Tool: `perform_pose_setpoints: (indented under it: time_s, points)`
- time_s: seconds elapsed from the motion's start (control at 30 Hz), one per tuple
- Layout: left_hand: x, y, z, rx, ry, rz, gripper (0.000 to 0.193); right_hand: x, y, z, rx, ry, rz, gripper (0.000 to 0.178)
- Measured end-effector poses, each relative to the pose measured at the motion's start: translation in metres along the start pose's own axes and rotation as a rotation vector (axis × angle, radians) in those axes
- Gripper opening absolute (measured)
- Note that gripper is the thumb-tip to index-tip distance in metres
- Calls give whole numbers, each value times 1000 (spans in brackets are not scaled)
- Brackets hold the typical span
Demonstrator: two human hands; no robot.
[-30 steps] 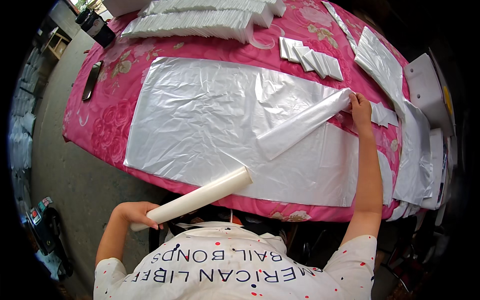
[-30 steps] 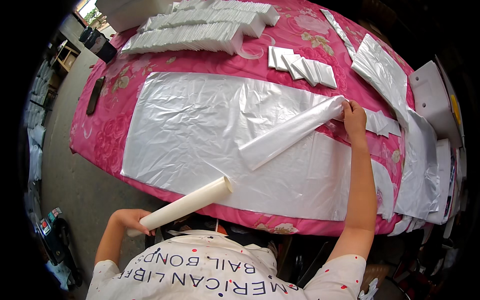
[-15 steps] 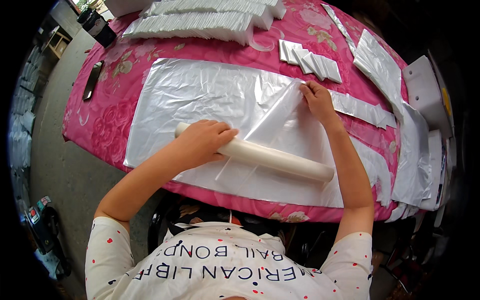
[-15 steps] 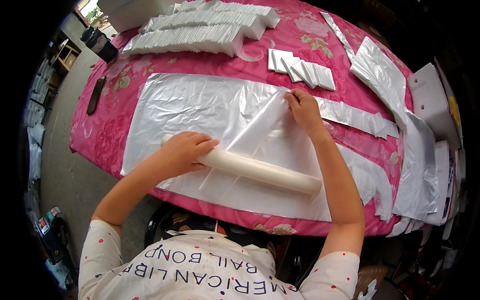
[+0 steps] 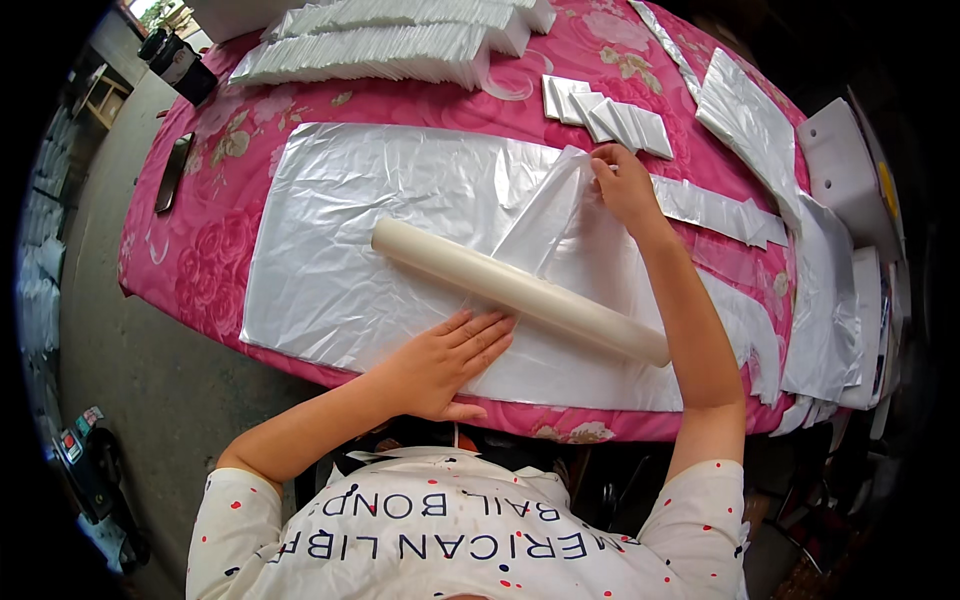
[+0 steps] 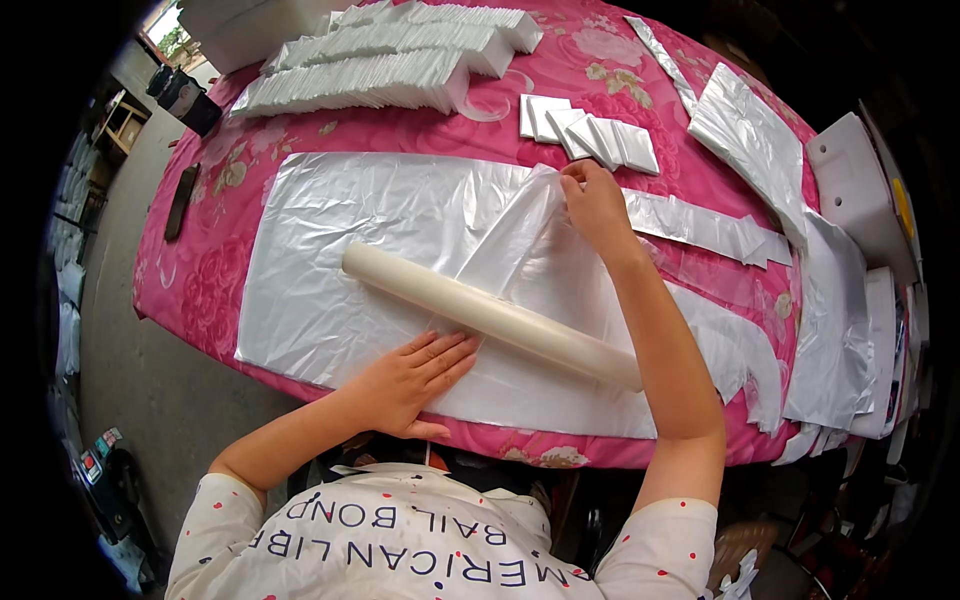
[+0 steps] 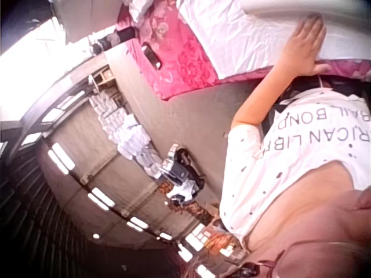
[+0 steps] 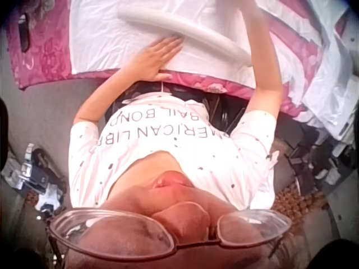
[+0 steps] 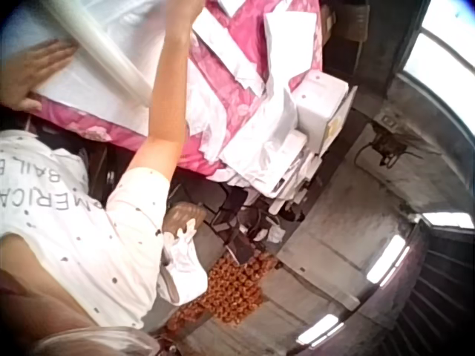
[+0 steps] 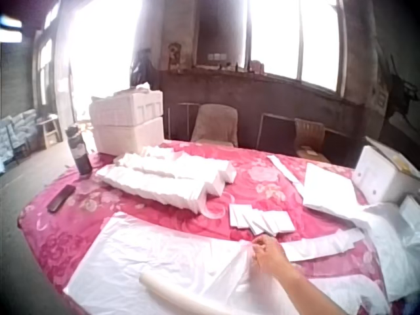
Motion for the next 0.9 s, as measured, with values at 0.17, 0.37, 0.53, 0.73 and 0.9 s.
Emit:
perform_pose_setpoints:
  time_s: [0.17,0.37,0.53,0.73,0.9]
  points:
    - [-10,-2,10,-5,29,-76,85,47,-90,16,98,-134,-211,37]
    - [-18,2,13,-25,24,-107,85,41,-185,52,53,-503,-444,47]
    - [-20,1,18,55,8,-42,85,-7,-140,-18,-243,-569,-289,47]
    - [-7,0,1,170,-86,226,86,-29,-127,-71,-406,-563,-215,48]
    - [-30,6,23,165,8,127,85,18,-187,16,79,-455,-443,54]
Point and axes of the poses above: each hand's wrist, its own y-axis towards the middle knuckle, its own z-axis out of the palm, x = y × z, the point moved 9 cm from there along y, towards the middle knuckle, and after that the axes turned 10 degrees about z, right-handed, at the moved point
